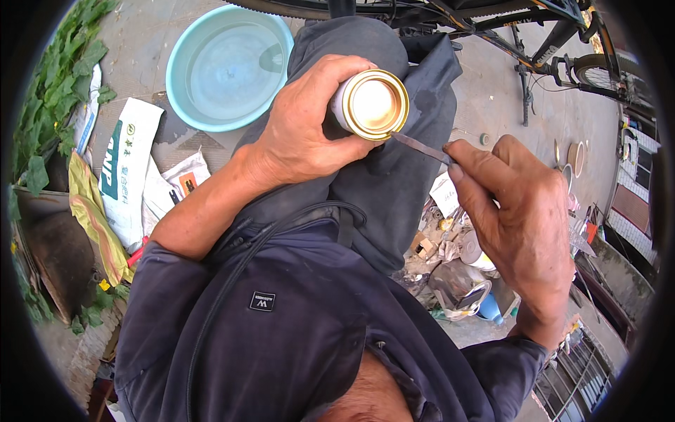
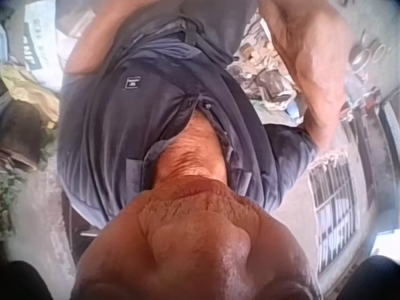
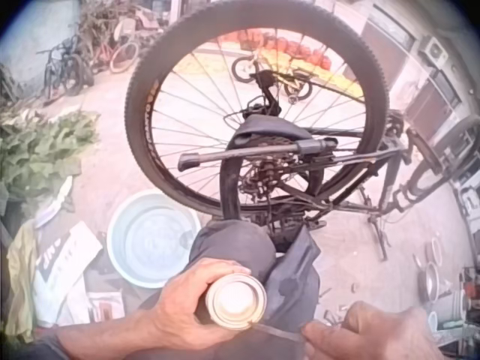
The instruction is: The person opens a can of rubber cement, applies it to a punctured bicycle inner tube, and then applies a patch to the tube. The person uses a small metal tool to open the can and their fingers to apply the cement.
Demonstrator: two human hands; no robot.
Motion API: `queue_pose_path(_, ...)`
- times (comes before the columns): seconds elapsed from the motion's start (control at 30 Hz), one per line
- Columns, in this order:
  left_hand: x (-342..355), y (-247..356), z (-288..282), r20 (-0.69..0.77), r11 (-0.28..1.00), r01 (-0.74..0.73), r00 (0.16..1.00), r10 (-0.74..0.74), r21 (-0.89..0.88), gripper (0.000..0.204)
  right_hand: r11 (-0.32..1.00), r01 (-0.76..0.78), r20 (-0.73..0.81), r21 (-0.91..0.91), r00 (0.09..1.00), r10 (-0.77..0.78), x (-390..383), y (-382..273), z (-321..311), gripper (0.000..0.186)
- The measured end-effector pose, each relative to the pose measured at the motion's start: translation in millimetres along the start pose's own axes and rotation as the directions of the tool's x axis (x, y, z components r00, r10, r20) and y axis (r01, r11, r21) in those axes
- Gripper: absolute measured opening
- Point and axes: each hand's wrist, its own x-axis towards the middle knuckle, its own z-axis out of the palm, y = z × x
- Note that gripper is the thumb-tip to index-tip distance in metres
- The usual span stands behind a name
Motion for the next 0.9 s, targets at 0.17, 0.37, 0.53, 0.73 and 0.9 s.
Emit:
queue_pose_path(0.17, -1, -5, 3, -0.009, 0.999, -0.033, 0.999, 0.033, -0.010, 0.073, 0.999, 0.022, 0.073, -0.034, 0.997, -0.019, 8, -4, -11, 0.021)
queue_pose_path(0.37, 1, -5, 3, -0.016, 0.997, -0.070, 0.997, 0.071, 0.022, 0.072, 0.989, 0.082, 0.124, -0.120, 0.990, -0.067, 15, -6, -19, 0.023)
queue_pose_path(0.53, 1, -5, 5, 0.017, 0.981, -0.147, 0.989, 0.146, 0.130, 0.072, 0.976, 0.106, 0.163, -0.188, 0.984, -0.075, 15, -6, -18, 0.022)
queue_pose_path(0.73, 1, -7, 4, -0.035, 0.986, -0.129, 0.990, 0.134, 0.105, 0.073, 0.976, 0.102, 0.131, -0.191, 0.988, -0.077, 18, -9, -21, 0.021)
queue_pose_path(0.9, -1, -5, 3, -0.056, 0.992, -0.078, 0.995, 0.084, 0.100, 0.073, 0.999, -0.006, 0.077, -0.035, 0.997, 0.009, 11, -11, -13, 0.021)
